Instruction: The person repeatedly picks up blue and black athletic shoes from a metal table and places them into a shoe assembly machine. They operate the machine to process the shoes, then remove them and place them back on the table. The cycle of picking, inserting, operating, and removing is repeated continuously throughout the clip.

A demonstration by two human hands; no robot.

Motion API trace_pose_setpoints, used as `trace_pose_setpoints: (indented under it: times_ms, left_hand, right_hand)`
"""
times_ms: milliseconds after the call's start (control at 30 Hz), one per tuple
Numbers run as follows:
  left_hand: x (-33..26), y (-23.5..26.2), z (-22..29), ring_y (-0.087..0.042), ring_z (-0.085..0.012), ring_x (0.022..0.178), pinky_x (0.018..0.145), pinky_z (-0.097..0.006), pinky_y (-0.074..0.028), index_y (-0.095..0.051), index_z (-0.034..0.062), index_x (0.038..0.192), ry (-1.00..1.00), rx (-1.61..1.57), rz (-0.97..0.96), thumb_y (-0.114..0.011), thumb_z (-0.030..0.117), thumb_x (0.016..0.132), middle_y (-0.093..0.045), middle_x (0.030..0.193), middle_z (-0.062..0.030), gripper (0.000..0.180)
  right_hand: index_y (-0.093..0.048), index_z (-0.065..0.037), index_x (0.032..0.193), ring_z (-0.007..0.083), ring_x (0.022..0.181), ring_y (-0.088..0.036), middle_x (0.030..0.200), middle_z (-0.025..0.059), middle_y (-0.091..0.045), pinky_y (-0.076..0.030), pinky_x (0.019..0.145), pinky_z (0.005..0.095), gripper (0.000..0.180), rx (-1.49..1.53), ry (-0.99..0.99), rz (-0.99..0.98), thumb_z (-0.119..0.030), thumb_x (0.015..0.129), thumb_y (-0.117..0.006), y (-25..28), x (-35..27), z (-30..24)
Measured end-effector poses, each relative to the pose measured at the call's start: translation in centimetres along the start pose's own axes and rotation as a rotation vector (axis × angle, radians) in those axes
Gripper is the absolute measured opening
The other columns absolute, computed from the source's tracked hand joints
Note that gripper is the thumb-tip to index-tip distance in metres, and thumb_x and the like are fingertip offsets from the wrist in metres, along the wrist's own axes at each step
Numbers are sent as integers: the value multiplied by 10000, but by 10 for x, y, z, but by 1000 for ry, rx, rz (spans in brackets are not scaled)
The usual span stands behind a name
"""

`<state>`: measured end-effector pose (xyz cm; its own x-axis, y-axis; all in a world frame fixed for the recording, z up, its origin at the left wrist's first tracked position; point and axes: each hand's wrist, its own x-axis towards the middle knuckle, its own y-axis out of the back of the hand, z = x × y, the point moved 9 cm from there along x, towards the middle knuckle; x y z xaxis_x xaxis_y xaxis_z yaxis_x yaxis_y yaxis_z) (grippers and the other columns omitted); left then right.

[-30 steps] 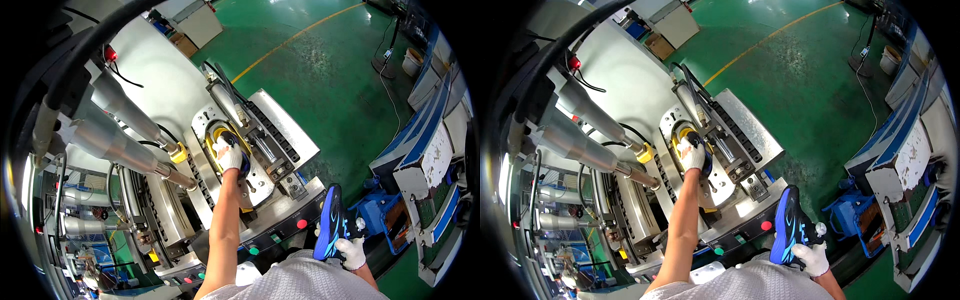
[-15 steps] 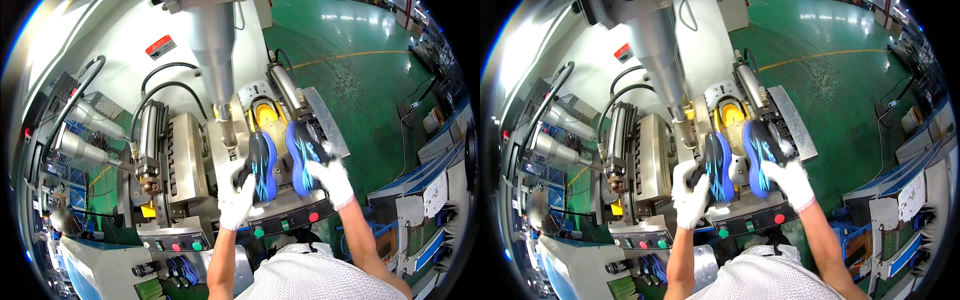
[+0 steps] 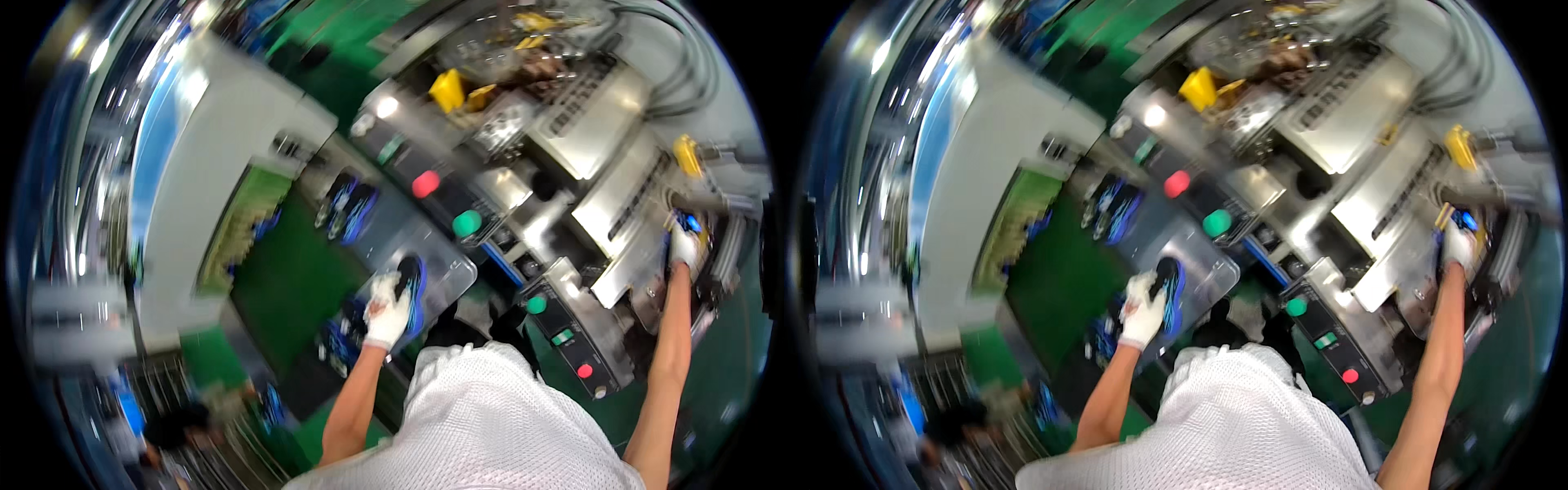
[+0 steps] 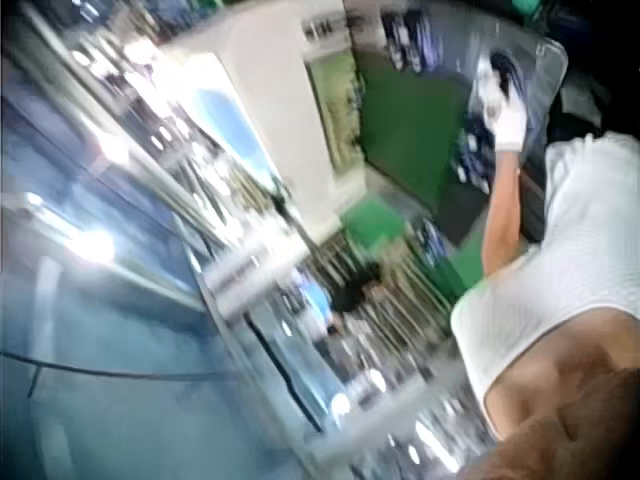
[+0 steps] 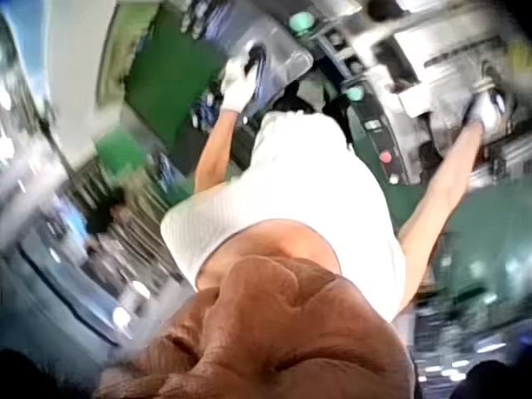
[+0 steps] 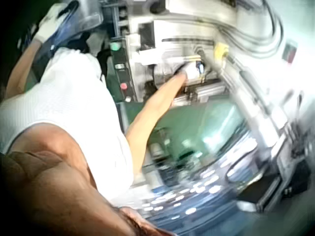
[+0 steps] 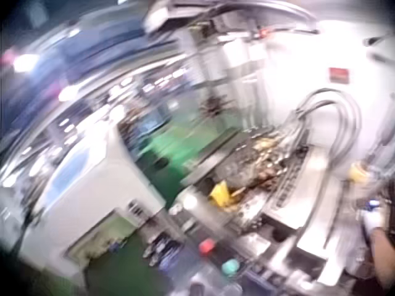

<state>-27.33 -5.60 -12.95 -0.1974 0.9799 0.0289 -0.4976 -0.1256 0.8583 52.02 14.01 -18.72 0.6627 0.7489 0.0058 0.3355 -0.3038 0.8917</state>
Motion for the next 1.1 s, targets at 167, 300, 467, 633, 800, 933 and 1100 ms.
trace_pose_setpoints:
  times_ms: [167, 300, 467, 633, 800, 933, 1100]
  left_hand:
    - [-28, -83, -122, -596, -420, 1211, 996, -518, -484, -469, 138, 1448, 448, -152, 92, -700, 259, 920, -550, 1369, -216, 589]
    - [-42, -93, -124, -563, -449, 1243, 1025, -517, -468, -399, 127, 1498, 557, -182, 187, -717, 238, 911, -536, 1371, -247, 677]
    - [-31, -97, -124, -532, -459, 1259, 1030, -538, -462, -327, 89, 1524, 454, -292, 118, -734, 236, 893, -518, 1352, -277, 765]
    - [-53, -10, -135, -556, -390, 1278, 1083, -449, -451, -479, 49, 1441, 236, -389, 11, -712, 241, 924, -566, 1374, -210, 599]
    - [-127, 82, -240, -667, -336, 1126, 993, -419, -527, -608, -6, 1296, 390, -370, 233, -644, 80, 958, -649, 1247, -190, 351]
    - [-162, 72, -293, -656, -297, 1149, 978, -396, -537, -570, 5, 1347, 568, -499, 96, -727, 79, 904, -614, 1296, -174, 476]
    - [-129, 43, -237, -626, -351, 1187, 967, -443, -523, -605, 97, 1335, 153, -149, -180, -793, 189, 838, -581, 1362, -160, 539]
  right_hand:
    - [-687, -7, 1273, 196, 910, -675, 1079, 49, -727, -529, 835, 349, 609, 195, -22, -36, -460, 878, -786, 12, 76, 54]
    - [-599, 54, 1333, 284, 1037, -669, 1211, 135, -701, -512, 904, 444, 745, -14, 182, 15, -509, 877, -772, 51, -46, -96]
    - [-288, -10, 1602, 342, 1477, -397, 1649, 215, -321, -299, 1236, 397, 845, 94, 674, -117, -357, 955, -707, 24, -372, -271]
    - [-248, 2, 1612, 447, 1559, -166, 1671, 266, -219, -188, 1255, 534, 1058, -800, 986, -136, -391, 790, -785, -120, -442, -206]
    - [-231, 32, 1605, 432, 1530, -266, 1641, 270, -280, -235, 1251, 467, 1029, -422, 996, -270, -282, 816, -814, -116, -466, -258]
    - [-323, 23, 1578, 394, 1559, -220, 1644, 272, -279, -216, 1258, 422, 930, 24, 824, -658, -234, 825, -806, -146, -549, -297]
    - [-306, -9, 1595, 346, 1550, -279, 1642, 231, -328, -263, 1235, 401, 921, -209, 717, -901, -362, 876, -760, -186, -602, -280]
